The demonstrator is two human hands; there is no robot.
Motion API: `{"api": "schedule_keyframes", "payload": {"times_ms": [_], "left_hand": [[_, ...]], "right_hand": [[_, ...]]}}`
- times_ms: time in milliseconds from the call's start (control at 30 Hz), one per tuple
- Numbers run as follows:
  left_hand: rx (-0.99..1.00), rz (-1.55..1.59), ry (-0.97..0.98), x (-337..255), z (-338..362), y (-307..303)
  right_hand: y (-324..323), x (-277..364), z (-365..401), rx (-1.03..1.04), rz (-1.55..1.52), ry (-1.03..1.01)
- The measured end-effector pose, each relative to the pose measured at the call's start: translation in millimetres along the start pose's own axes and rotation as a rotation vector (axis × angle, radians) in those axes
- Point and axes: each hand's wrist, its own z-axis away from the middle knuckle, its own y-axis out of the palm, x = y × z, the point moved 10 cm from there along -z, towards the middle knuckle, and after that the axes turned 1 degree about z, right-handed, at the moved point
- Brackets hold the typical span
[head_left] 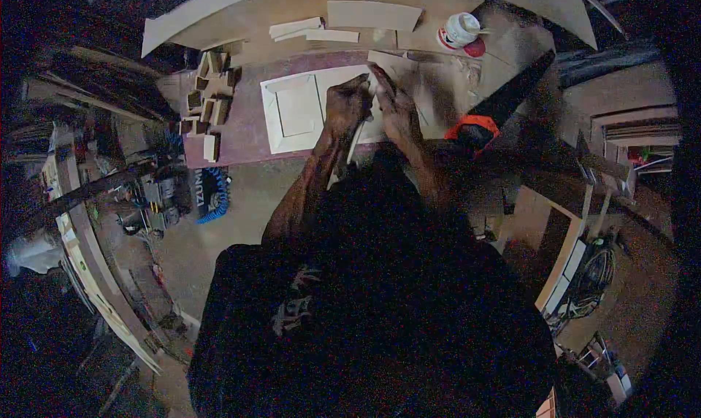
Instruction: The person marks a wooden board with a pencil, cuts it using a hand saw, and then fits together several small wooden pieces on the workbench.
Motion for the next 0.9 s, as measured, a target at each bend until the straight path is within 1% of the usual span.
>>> {"api": "schedule_keyframes", "payload": {"times_ms": [33,133,167,233,267,300,333,367,433,467,533,600,633,667,700,733,767,800,867,900], "left_hand": [[0.0,-0.132,0.007,-3,-2,0],[-0.08,0.06,0.008,-11,14,2],[-0.073,0.147,0.092,-14,13,0],[-0.122,0.119,0.053,-3,4,-10],[-0.146,0.108,0.03,-9,3,-15],[-0.135,-0.06,0.037,-17,8,-16],[-0.139,-0.21,0.181,-22,6,-16],[-0.141,-0.361,0.322,-22,7,-13],[-0.137,-0.445,0.372,-25,10,-11],[-0.137,-0.487,0.398,-28,12,-10],[-0.081,-0.546,0.229,-29,6,-11],[-0.154,-0.5,0.358,-35,10,-13],[-0.187,-0.478,0.415,-37,16,-13],[-0.154,-0.285,0.266,-27,18,-15],[-0.125,-0.093,0.131,-24,18,-15],[-0.09,0.097,0.001,-19,15,-12],[-0.047,0.031,0.019,-4,4,-12],[-0.004,-0.034,0.039,-9,-2,-11],[0.055,0.055,-0.092,5,1,-4],[0.022,0.388,-0.266,2,12,0]], "right_hand": [[-8,22,0,-0.03,0.11,-0.13],[3,21,-5,0.031,-0.072,-0.091],[9,19,-1,-0.027,-0.097,-0.157],[18,10,0,-0.035,-0.156,-0.143],[12,25,0,0.021,-0.185,-0.048],[14,24,-2,0.052,-0.186,-0.005],[14,24,-4,0.083,-0.187,0.038],[20,11,-11,0.089,-0.165,0.03],[30,-7,-18,0.114,-0.199,0.128],[32,-6,-14,0.115,-0.19,0.113],[30,8,-1,0.123,-0.162,0.076],[33,5,-3,0.171,-0.337,0.153],[50,-33,-13,0.221,-0.252,0.241],[68,-76,-17,0.269,-0.168,0.332],[75,-93,-22,0.311,-0.085,0.41],[57,-65,-28,0.241,-0.155,0.29],[27,-20,-26,0.176,-0.22,0.167],[10,12,-26,0.12,-0.284,0.044],[24,-14,-18,0.056,-0.44,0.269],[26,-26,-20,0.014,-0.462,0.244]]}}
